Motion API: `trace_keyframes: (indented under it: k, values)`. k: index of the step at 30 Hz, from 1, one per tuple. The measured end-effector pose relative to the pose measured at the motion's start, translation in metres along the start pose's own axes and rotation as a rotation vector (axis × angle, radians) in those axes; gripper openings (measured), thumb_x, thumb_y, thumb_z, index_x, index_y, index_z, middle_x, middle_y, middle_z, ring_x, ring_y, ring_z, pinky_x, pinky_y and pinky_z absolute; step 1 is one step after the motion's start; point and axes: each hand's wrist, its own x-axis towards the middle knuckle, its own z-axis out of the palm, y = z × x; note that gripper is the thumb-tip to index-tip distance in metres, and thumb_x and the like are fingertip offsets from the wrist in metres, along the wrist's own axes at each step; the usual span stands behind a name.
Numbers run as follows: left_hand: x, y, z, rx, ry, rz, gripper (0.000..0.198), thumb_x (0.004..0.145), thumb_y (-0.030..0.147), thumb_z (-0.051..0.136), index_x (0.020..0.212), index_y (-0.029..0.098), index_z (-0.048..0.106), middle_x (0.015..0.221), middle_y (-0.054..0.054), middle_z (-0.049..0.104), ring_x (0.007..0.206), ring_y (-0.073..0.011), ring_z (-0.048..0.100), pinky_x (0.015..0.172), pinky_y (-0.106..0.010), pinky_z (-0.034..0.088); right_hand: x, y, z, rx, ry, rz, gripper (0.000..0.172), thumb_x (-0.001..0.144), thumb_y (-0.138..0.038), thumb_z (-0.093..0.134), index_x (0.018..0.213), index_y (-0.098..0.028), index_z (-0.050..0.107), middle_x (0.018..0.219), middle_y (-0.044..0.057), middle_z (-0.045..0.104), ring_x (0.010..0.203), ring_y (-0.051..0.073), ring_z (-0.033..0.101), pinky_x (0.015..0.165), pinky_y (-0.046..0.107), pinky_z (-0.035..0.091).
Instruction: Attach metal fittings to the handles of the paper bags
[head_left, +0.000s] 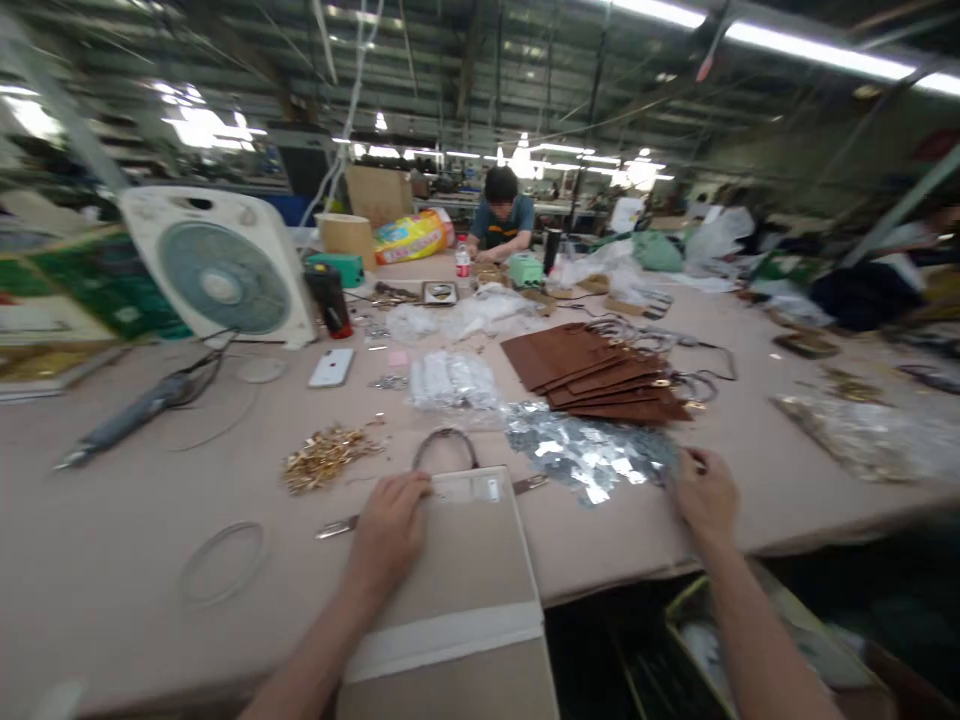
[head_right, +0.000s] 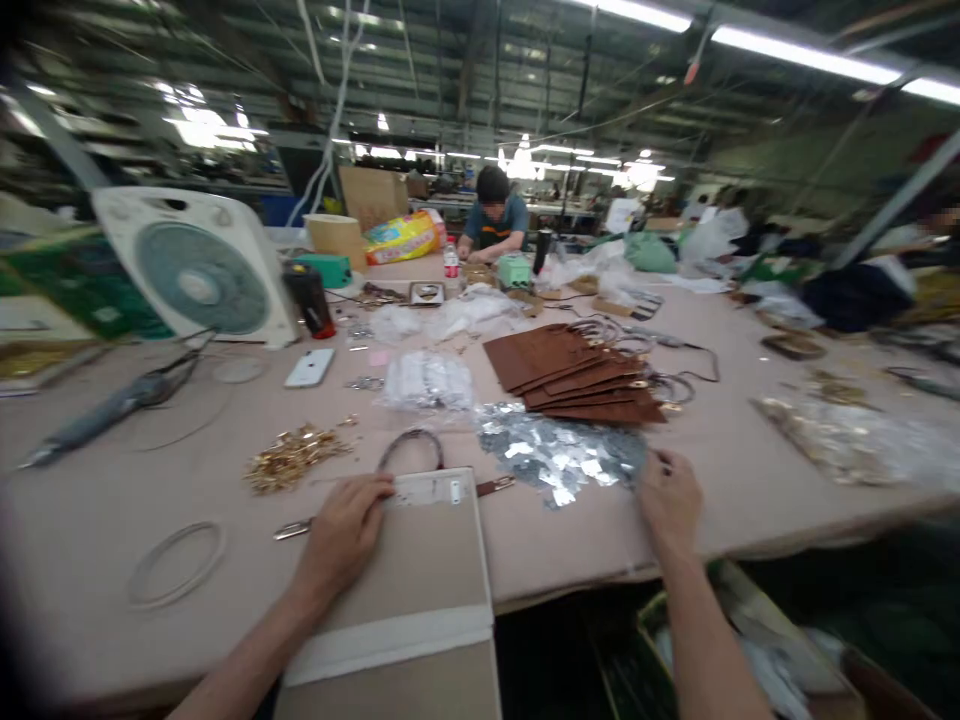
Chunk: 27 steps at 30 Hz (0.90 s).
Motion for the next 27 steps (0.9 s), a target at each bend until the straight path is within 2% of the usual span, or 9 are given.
trace_keyframes:
  k: [3,6,9,13,18,20,22,25,27]
  values:
    - [-0.002,0.006,-0.004,-0.038,-0.017,-0.063,0.027,0.091,0.004,0.049,0.101,0.022,0.068,0.113,-0.007,0.074,0.110,-0.0249,0.063,0.101,-0.044,0.053,-0.005,0.000,0.000,-0.022,0.077,0.032,0.056,0.095,-0.057,0.047,0.116,-0.013,0.074,0.102,0.020,0.070,0.087,0.034,0.061,0.082,0.049,0.043]
    - [-0.005,0.006,-0.007,-0.080,-0.025,-0.100,0.030,0.090,0.001,0.049,0.103,0.021,0.067,0.115,-0.006,0.074,0.112,-0.0243,0.062,0.102,-0.043,0.052,-0.013,-0.003,0.009,-0.047,0.170,-0.123,0.057,0.096,-0.057,0.045,0.125,-0.019,0.076,0.102,0.019,0.072,0.091,0.037,0.065,0.080,0.050,0.045]
    - [-0.008,0.005,-0.008,-0.126,0.001,-0.141,0.032,0.090,0.000,0.048,0.105,0.022,0.067,0.116,-0.006,0.073,0.114,-0.0237,0.062,0.104,-0.043,0.052,-0.024,-0.015,0.020,0.001,0.157,-0.222,0.054,0.098,-0.054,0.046,0.133,-0.024,0.073,0.111,0.018,0.073,0.104,0.037,0.065,0.087,0.050,0.048]
    - [-0.010,-0.001,-0.007,-0.217,0.092,-0.228,0.036,0.090,0.002,0.045,0.107,0.022,0.069,0.118,-0.007,0.073,0.116,-0.0221,0.064,0.107,-0.041,0.051,-0.043,-0.038,0.031,0.093,0.110,-0.169,0.048,0.097,-0.053,0.051,0.127,-0.024,0.076,0.112,0.017,0.074,0.101,0.034,0.067,0.091,0.049,0.050]
    - [-0.008,-0.012,-0.006,-0.266,0.155,-0.328,0.030,0.092,0.014,0.044,0.104,0.022,0.070,0.110,-0.007,0.074,0.110,-0.0241,0.067,0.102,-0.042,0.052,-0.069,-0.059,0.029,0.276,-0.069,-0.214,0.048,0.094,-0.054,0.054,0.110,-0.015,0.077,0.107,0.016,0.075,0.096,0.029,0.068,0.092,0.045,0.051]
    - [-0.007,-0.019,-0.003,-0.267,0.136,-0.333,0.030,0.094,0.019,0.043,0.107,0.022,0.070,0.112,-0.007,0.074,0.110,-0.0253,0.067,0.101,-0.043,0.051,-0.074,-0.060,0.029,0.339,-0.106,-0.089,0.046,0.094,-0.052,0.054,0.114,-0.016,0.075,0.110,0.015,0.075,0.099,0.029,0.068,0.090,0.042,0.052]
    - [-0.007,-0.026,0.001,-0.268,0.124,-0.324,0.029,0.095,0.023,0.044,0.107,0.022,0.070,0.112,-0.006,0.074,0.109,-0.0257,0.067,0.102,-0.043,0.050,-0.077,-0.060,0.030,0.363,-0.216,-0.002,0.045,0.094,-0.051,0.055,0.114,-0.016,0.075,0.111,0.015,0.076,0.100,0.029,0.068,0.091,0.042,0.052]
    - [-0.007,-0.029,0.003,-0.266,0.124,-0.315,0.028,0.095,0.025,0.044,0.104,0.022,0.071,0.110,-0.006,0.074,0.108,-0.0256,0.067,0.102,-0.042,0.050,-0.078,-0.060,0.030,0.361,-0.336,-0.008,0.040,0.091,-0.050,0.059,0.109,-0.019,0.077,0.106,0.011,0.078,0.096,0.028,0.069,0.091,0.040,0.052]
    - [-0.008,-0.027,0.003,-0.267,0.126,-0.318,0.029,0.095,0.025,0.043,0.103,0.022,0.071,0.110,-0.006,0.074,0.107,-0.0256,0.067,0.101,-0.042,0.050,-0.078,-0.062,0.030,0.369,-0.365,-0.024,0.039,0.090,-0.051,0.061,0.106,-0.020,0.078,0.105,0.010,0.078,0.095,0.028,0.070,0.090,0.040,0.052]
